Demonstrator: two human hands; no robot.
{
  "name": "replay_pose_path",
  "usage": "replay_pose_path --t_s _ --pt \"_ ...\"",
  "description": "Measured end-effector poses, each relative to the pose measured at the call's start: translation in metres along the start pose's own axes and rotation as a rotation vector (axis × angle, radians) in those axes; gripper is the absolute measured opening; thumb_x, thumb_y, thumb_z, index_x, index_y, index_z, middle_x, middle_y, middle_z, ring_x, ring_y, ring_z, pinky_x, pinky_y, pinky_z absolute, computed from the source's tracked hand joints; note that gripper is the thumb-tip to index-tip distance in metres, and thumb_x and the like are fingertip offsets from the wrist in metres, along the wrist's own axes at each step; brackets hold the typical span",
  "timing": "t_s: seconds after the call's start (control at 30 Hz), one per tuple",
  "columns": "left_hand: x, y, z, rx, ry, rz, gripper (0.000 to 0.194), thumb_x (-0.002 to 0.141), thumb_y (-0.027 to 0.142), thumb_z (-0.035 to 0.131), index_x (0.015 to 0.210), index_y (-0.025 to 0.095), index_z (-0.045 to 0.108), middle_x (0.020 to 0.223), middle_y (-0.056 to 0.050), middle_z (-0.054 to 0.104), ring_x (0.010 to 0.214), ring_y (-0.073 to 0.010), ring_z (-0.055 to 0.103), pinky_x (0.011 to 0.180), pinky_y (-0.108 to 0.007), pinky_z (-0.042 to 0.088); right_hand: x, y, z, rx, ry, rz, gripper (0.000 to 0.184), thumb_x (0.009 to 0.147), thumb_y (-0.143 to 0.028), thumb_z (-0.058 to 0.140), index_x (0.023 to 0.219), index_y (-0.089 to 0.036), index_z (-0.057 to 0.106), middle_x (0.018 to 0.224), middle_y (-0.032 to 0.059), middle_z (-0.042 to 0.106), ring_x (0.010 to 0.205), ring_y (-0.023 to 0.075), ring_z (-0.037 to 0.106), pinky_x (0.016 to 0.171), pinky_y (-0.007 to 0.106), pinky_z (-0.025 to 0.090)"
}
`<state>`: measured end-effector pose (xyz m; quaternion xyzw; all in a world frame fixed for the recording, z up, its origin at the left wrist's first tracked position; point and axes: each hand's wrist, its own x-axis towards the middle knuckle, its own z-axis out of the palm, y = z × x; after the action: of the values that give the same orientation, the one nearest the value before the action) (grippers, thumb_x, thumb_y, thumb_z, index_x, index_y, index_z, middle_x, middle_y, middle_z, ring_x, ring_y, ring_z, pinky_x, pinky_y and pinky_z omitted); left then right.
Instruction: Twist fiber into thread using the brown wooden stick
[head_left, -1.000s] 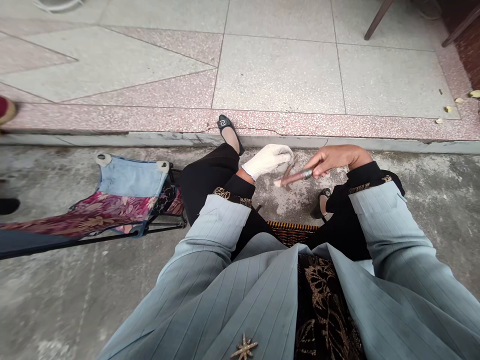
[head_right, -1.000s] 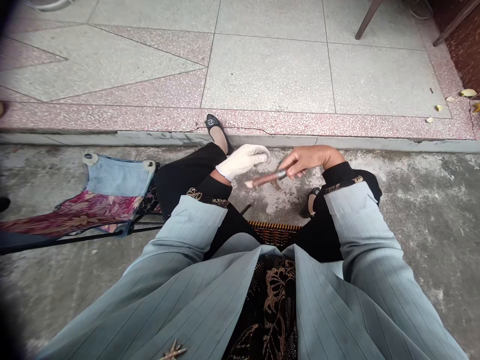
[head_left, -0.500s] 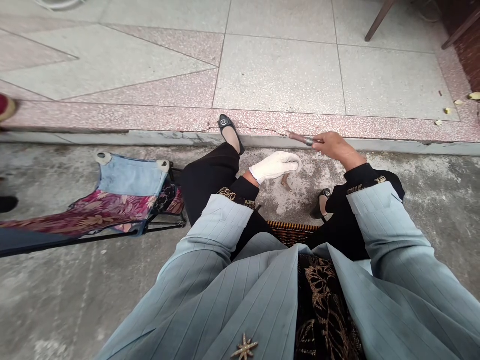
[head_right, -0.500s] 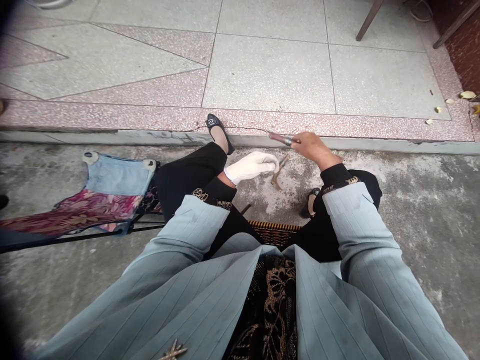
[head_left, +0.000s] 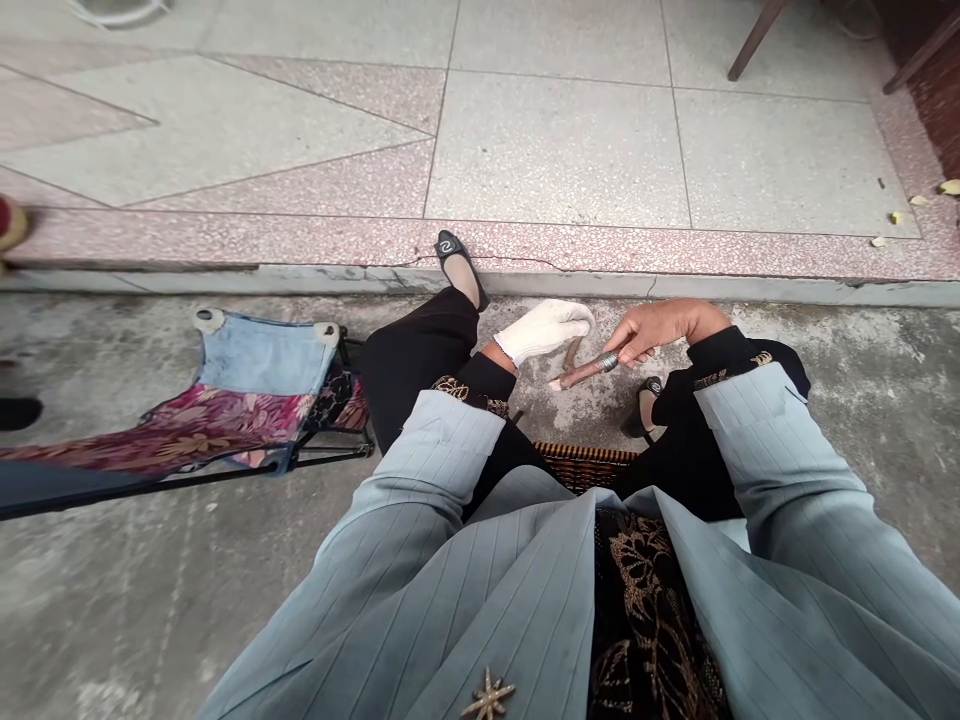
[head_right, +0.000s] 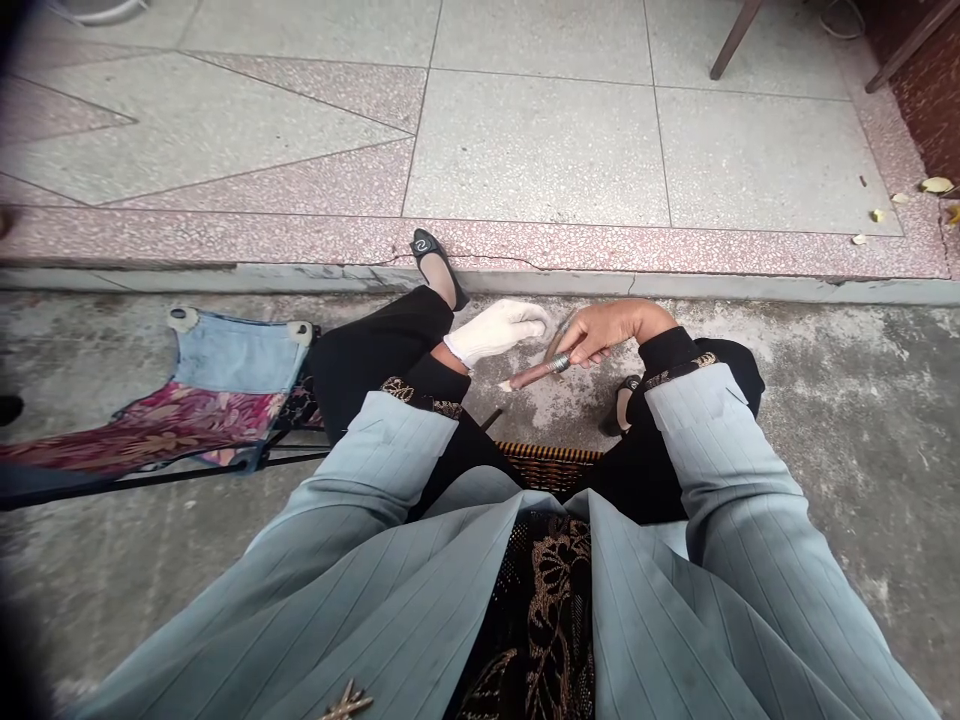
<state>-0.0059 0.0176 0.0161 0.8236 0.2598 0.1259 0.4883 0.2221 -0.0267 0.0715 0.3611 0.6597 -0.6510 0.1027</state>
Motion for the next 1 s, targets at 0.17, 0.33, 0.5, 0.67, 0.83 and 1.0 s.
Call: replay_pose_path --t_s 0.17,0.33,0.5,0.67,0.83,1.0 --pt "0.001 -0.004 0.005 -0.185 0.009 -0.026 0.026 0.08 0.029 0.06 0.097 0.012 0.071 0.091 -0.006 0.071 0.08 -0.0151 0.062 0.074 -0.026 0.048 -0.02 -0.004 -0.002 0.141 0.242 -0.074 0.053 0.076 -0.046 0.073 0.121 -0.02 0.071 0.078 0.0002 0.071 0.06 0.009 0.052 0.061 0.024 0.041" --pt "-0.001 0.005 0.009 -0.393 0.03 -0.061 0.023 0.086 0.033 0.056 0.089 0.012 0.065 0.072 -0.003 0.061 0.06 -0.0099 0.051 0.059 -0.023 0.041 -0.02 0.001 -0.003 0.379 0.736 -0.173 0.042 0.075 -0.042 0.074 0.108 -0.016 0.074 0.075 0.0011 0.068 0.058 0.0097 0.052 0.053 0.023 0.04" --pt "-0.002 0.012 0.004 -0.215 0.051 -0.022 0.022 0.087 0.031 0.05 0.087 0.015 0.065 0.073 -0.001 0.059 0.064 -0.0111 0.051 0.063 -0.024 0.04 -0.004 0.002 -0.003 0.497 1.023 -0.132 0.031 0.073 -0.033 0.076 0.095 -0.013 0.071 0.07 0.0019 0.065 0.052 0.0091 0.048 0.047 0.023 0.038" --pt "-0.001 0.009 0.005 -0.07 0.06 0.02 0.025 0.084 0.032 0.051 0.087 0.015 0.068 0.083 -0.003 0.064 0.075 -0.0145 0.057 0.073 -0.026 0.044 -0.001 -0.002 -0.002 0.482 0.977 -0.159 0.03 0.075 -0.036 0.074 0.094 -0.013 0.07 0.071 0.0014 0.064 0.053 0.0088 0.048 0.047 0.022 0.037" --pt "0.001 0.006 0.012 -0.259 0.033 0.012 0.027 0.086 0.035 0.049 0.087 0.015 0.067 0.09 -0.005 0.068 0.08 -0.0148 0.06 0.079 -0.027 0.046 -0.007 -0.006 0.001 0.514 0.996 -0.268 0.04 0.074 -0.044 0.077 0.101 -0.015 0.07 0.074 0.0013 0.064 0.057 0.0087 0.05 0.05 0.022 0.041" --pt "0.001 0.008 0.015 -0.211 -0.003 0.053 0.027 0.087 0.035 0.051 0.089 0.014 0.068 0.1 -0.007 0.068 0.093 -0.0183 0.062 0.092 -0.032 0.045 -0.011 -0.008 -0.002 0.503 1.112 -0.312 0.042 0.076 -0.049 0.076 0.102 -0.016 0.07 0.074 0.0012 0.063 0.058 0.0087 0.052 0.05 0.021 0.043"
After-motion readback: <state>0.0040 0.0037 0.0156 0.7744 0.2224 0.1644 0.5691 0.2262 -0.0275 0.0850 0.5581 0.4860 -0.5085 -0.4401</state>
